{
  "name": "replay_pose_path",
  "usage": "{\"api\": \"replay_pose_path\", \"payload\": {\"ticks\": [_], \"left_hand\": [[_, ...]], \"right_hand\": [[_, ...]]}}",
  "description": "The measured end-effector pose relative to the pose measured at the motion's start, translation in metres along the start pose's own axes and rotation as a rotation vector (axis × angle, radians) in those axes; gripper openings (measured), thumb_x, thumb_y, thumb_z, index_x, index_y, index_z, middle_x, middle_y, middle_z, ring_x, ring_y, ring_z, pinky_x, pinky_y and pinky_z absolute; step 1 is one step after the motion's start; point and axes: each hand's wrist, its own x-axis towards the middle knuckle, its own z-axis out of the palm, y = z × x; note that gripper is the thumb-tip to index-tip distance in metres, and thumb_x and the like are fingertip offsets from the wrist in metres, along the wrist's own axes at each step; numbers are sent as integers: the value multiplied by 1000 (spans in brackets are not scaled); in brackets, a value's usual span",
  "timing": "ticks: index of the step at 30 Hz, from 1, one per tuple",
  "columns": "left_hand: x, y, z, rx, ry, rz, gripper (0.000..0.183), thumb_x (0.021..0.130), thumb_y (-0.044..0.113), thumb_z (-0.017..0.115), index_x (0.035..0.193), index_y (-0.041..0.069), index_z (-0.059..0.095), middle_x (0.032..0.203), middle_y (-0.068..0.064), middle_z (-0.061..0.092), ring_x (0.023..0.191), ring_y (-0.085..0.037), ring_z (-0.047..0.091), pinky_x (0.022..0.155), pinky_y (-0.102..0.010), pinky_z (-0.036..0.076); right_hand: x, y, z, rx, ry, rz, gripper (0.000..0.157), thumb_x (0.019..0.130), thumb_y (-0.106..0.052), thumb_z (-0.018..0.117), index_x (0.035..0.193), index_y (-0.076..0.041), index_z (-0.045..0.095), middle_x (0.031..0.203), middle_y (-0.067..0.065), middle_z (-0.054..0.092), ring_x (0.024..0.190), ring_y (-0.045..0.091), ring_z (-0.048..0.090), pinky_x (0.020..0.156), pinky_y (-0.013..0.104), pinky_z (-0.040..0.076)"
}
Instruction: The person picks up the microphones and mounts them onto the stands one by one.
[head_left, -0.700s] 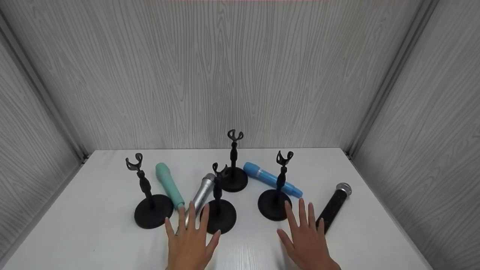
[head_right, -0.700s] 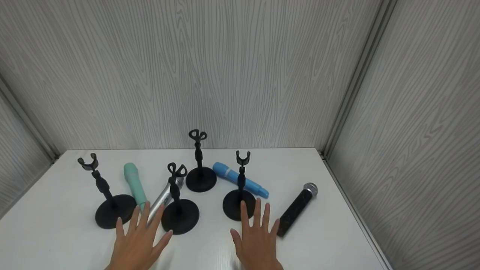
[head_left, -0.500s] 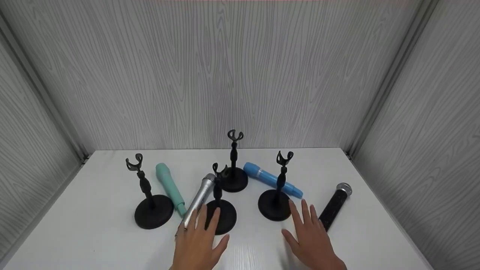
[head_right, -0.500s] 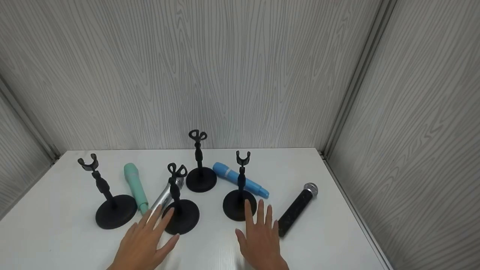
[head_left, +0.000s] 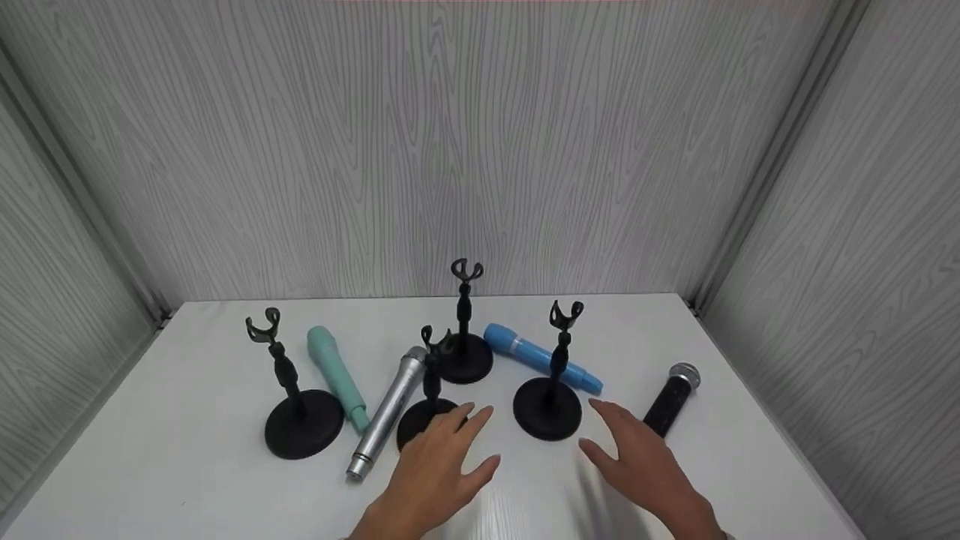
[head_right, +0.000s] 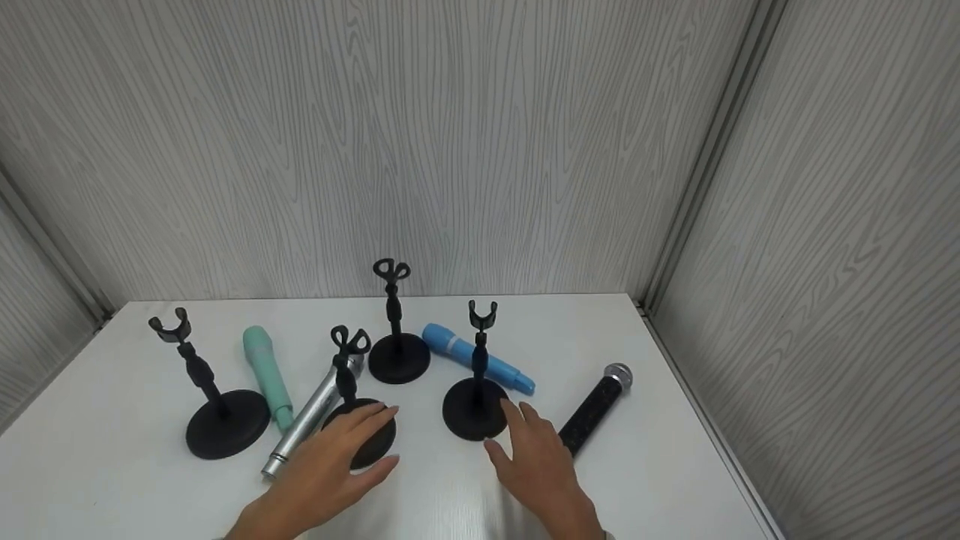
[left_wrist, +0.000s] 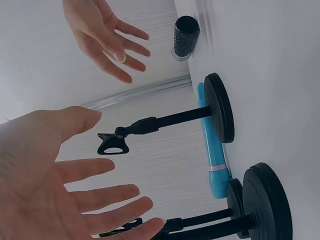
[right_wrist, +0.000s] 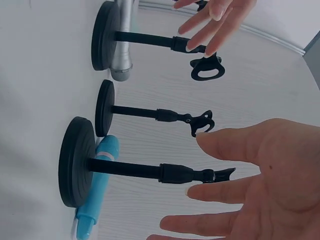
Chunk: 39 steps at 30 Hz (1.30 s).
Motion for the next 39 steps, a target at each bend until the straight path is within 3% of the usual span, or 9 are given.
{"api": "replay_pose_path", "payload": {"ticks": [8,19,26,34,39], "left_hand": [[24,-4,12,-98,-4,67,49,88,37,65,132,17,55,121,-1,62,108,-18,61,81,-36,55],[54,-7,27,-114,-55,43,51,88,37,66,133,15,54,124,-3,60,115,-21,58,90,-40,51],[64,-2,36,-145,-82,27,54,86,39,67,133,17,54,124,-3,61,114,-20,59,89,-38,52],[68,-3,44,-123,-97,9,52,85,39,69,131,18,56,123,-4,61,112,-21,59,83,-39,53],[65,-1,47,-140,-101,20,51,84,37,70,129,17,58,123,-5,62,109,-22,60,83,-39,53]], "right_hand": [[18,-4,-3,35,-4,-2,50,87,-25,68,132,-6,54,134,12,57,125,31,53,102,49,43],[38,23,-16,5,11,21,45,87,-26,67,126,-5,58,127,17,61,115,36,58,95,51,47],[48,52,-29,-32,-19,115,50,88,-30,65,128,-1,55,128,23,58,108,41,60,88,52,49],[58,83,-35,-124,-20,195,57,86,-31,66,125,8,53,115,29,60,102,44,58,85,56,47],[66,105,-32,-166,-60,281,60,83,-34,69,119,12,53,106,31,61,87,42,61,69,49,51]]}}
